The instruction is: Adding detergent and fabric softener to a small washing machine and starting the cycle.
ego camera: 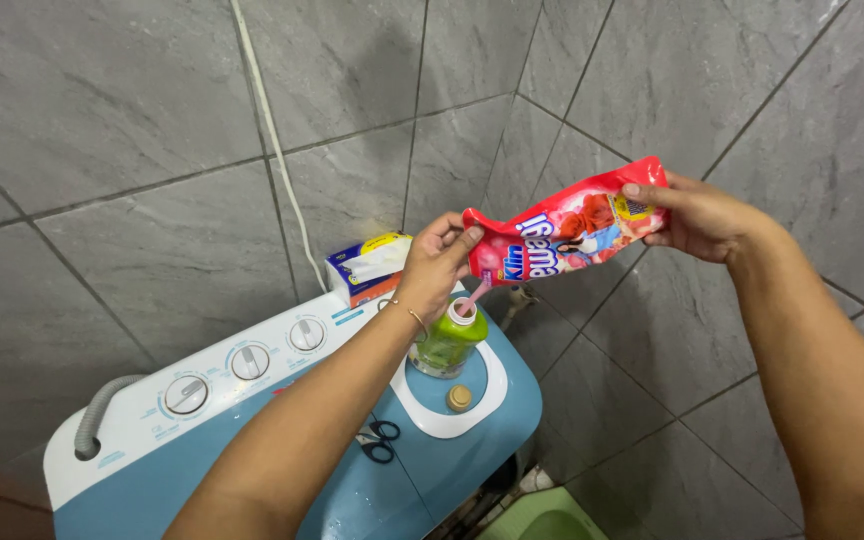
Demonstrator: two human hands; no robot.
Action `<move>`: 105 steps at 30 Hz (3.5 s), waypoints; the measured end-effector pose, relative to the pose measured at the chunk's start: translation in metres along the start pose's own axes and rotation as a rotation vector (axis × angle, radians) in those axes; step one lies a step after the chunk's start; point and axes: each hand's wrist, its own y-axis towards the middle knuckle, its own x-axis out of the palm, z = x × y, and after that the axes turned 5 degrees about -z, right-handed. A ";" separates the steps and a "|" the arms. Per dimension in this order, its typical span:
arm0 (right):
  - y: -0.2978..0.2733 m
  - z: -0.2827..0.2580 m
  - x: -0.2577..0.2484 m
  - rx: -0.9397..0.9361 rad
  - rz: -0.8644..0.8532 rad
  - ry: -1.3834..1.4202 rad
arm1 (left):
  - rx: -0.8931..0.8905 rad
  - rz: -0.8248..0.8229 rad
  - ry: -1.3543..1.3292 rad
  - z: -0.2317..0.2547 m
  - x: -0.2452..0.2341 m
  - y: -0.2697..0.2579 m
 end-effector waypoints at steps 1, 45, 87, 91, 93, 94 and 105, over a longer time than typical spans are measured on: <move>-0.001 -0.001 0.001 0.000 0.007 -0.006 | 0.002 0.005 -0.012 -0.001 -0.001 0.000; -0.028 -0.070 0.080 0.013 -0.007 -0.314 | -0.011 0.125 -0.110 0.003 -0.031 -0.051; -0.033 -0.052 0.105 -0.041 0.015 -0.386 | -0.049 0.153 -0.079 -0.005 -0.040 -0.070; -0.037 -0.053 0.107 -0.052 0.021 -0.386 | -0.105 0.183 0.011 -0.003 -0.038 -0.070; -0.038 -0.053 0.107 -0.051 0.026 -0.389 | -0.124 0.193 0.050 -0.007 -0.040 -0.069; -0.038 -0.053 0.107 -0.058 0.005 -0.373 | -0.117 0.180 0.071 -0.009 -0.041 -0.068; -0.033 -0.044 0.099 -0.183 -0.020 -0.487 | -0.058 0.064 0.121 0.022 -0.040 -0.058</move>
